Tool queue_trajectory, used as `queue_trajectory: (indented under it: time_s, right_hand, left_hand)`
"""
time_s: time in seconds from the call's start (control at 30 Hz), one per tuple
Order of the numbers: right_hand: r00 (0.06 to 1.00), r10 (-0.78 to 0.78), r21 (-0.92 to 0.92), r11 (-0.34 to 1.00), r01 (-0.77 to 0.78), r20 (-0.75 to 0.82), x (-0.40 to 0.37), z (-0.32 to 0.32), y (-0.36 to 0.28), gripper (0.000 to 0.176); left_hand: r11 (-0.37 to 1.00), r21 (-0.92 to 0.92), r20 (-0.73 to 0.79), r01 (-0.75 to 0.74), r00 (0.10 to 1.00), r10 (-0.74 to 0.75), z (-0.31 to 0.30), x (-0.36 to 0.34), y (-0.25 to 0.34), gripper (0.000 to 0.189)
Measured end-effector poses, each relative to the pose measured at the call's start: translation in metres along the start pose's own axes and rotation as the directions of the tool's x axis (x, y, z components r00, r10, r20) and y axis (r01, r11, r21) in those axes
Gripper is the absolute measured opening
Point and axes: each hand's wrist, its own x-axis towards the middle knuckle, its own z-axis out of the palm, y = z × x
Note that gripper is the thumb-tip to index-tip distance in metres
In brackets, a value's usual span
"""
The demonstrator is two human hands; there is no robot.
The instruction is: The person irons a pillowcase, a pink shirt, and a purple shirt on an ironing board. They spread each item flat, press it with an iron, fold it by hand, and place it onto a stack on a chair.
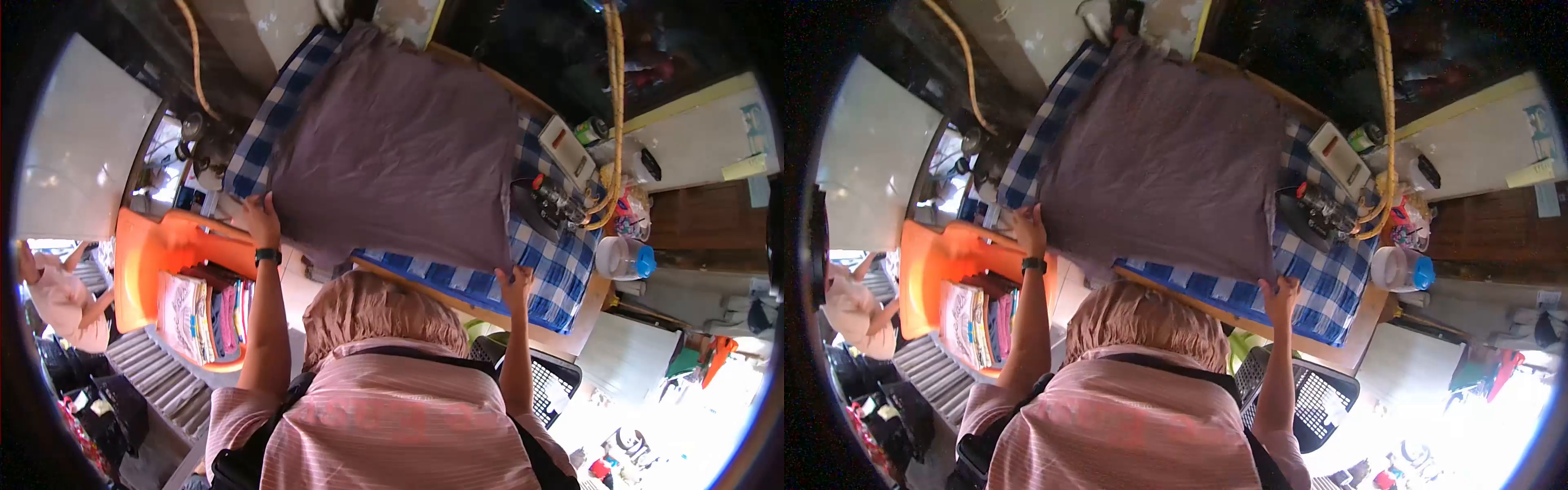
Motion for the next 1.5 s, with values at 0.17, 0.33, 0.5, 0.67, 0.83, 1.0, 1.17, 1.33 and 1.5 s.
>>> queue_trajectory:
  time_s: [0.17, 0.33, 0.5, 0.67, 0.83, 1.0, 1.17, 1.33, 1.5]
  right_hand:
    - [0.986, 0.158, 0.192, 0.967, -0.167, 0.062, 0.014, 0.001, -0.014, 0.042]
    - [0.953, 0.180, 0.157, 0.977, -0.144, -0.245, 0.021, 0.013, -0.040, 0.049]
    - [0.938, 0.249, -0.012, 0.966, -0.260, -0.243, -0.006, 0.015, -0.022, 0.042]
    - [0.927, 0.240, 0.001, 0.968, -0.250, -0.287, -0.020, 0.013, -0.032, 0.023]
    - [0.994, 0.068, -0.256, 0.963, -0.088, -0.086, -0.010, -0.018, -0.055, 0.026]
    - [0.891, -0.451, 0.070, 0.888, 0.454, -0.051, 0.037, -0.024, -0.102, 0.049]
    - [0.988, -0.153, 0.033, 0.988, 0.152, 0.020, 0.040, 0.022, -0.083, 0.059]
    - [0.962, -0.257, -0.053, 0.963, 0.262, 0.090, 0.085, 0.006, -0.106, 0.058]
    - [0.900, -0.346, -0.012, 0.932, 0.362, 0.267, 0.124, 0.009, -0.123, 0.047]
  left_hand:
    - [0.711, -0.164, 0.322, -0.683, 0.645, 0.694, 0.009, -0.056, 0.106, 0.059]
    - [0.459, -0.327, 0.654, -0.826, 0.153, 0.741, 0.024, -0.078, 0.142, 0.086]
    - [0.341, -0.269, 0.699, -0.901, 0.060, 0.712, 0.039, -0.076, 0.080, 0.093]
    - [0.067, 0.041, 0.771, -0.997, 0.075, 0.632, 0.020, -0.098, 0.075, 0.087]
    - [0.623, -0.277, 0.696, -0.732, 0.294, 0.655, 0.015, -0.062, 0.095, 0.057]
    - [0.703, 0.453, 0.171, -0.548, 0.827, 0.535, 0.045, 0.005, 0.083, 0.049]
    - [0.879, 0.476, -0.140, -0.029, 0.984, 0.108, 0.092, 0.090, 0.063, 0.052]
    - [0.941, 0.336, -0.086, -0.036, 0.994, 0.069, 0.129, 0.159, 0.100, 0.056]
    - [0.947, -0.148, -0.125, -0.286, 0.955, 0.269, 0.127, 0.198, 0.126, 0.036]
